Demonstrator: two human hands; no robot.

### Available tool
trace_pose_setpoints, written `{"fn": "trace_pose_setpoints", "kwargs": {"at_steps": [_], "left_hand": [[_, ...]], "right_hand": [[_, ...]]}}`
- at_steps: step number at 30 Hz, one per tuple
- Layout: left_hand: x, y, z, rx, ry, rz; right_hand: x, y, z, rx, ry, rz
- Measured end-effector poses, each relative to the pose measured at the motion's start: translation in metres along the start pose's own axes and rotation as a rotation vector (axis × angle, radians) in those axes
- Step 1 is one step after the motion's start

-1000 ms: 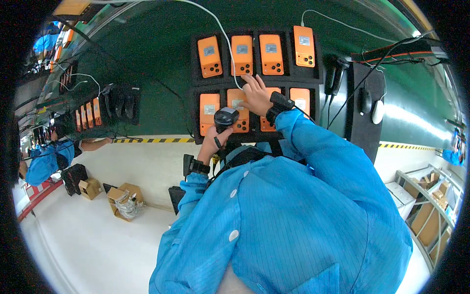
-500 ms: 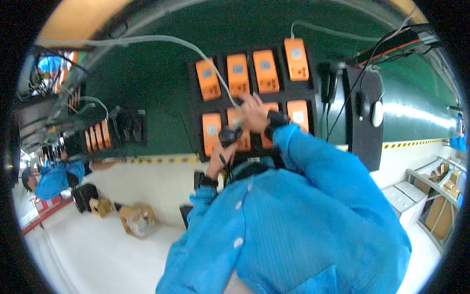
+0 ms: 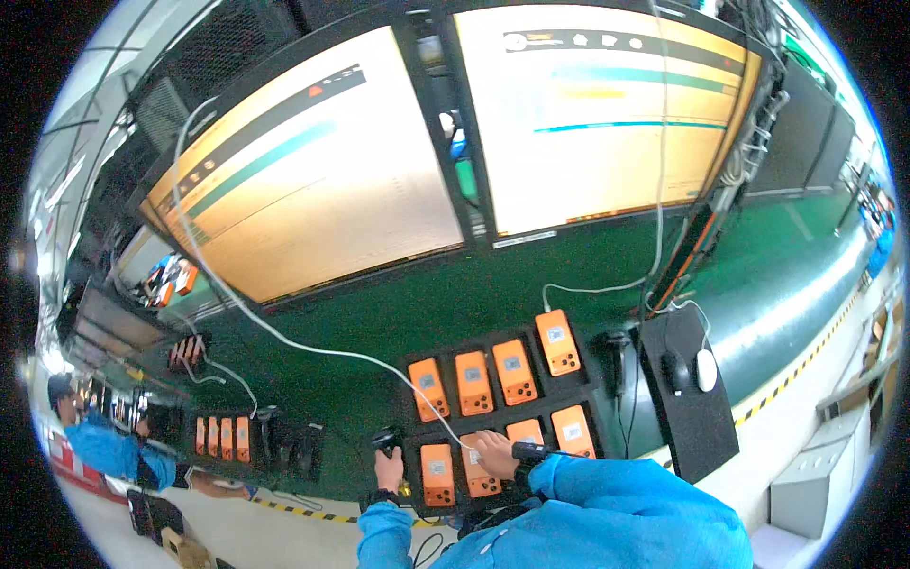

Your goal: The person is scanning barcode/QR codes on handheld electronic devices and verifying them using software on a computer monitor.

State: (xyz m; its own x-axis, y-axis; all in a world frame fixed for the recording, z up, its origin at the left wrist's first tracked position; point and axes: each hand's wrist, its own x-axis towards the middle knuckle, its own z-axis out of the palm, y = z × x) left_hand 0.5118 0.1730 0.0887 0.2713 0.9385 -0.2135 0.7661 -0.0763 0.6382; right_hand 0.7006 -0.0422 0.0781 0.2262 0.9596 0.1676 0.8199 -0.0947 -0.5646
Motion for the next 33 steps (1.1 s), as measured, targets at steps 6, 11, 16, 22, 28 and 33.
{"fn": "trace_pose_setpoints", "kwargs": {"at_steps": [6,11,16,22,28,33], "left_hand": [[-0.001,0.005,0.008,-0.068,-0.093,-0.05],[-0.006,-0.015,0.013,0.003,-0.02,0.01],[-0.009,0.034,-0.005,-0.085,-0.057,-0.093],[-0.065,0.034,-0.016,-0.279,-0.08,0.156],[-0.127,0.045,-0.012,-0.349,-0.536,-0.107],[-0.147,0.009,0.012,-0.109,-0.622,0.029]], "right_hand": [[0.007,-0.001,0.0,0.024,0.048,0.07],[0.02,-0.007,-0.008,0.047,-0.133,0.145],[0.013,0.059,0.04,-0.269,-0.115,-0.057],[0.026,0.023,-0.005,0.08,-0.195,0.052],[0.012,0.018,-0.008,0.13,-0.208,0.101],[0.013,0.02,-0.006,0.165,-0.199,0.089]]}}
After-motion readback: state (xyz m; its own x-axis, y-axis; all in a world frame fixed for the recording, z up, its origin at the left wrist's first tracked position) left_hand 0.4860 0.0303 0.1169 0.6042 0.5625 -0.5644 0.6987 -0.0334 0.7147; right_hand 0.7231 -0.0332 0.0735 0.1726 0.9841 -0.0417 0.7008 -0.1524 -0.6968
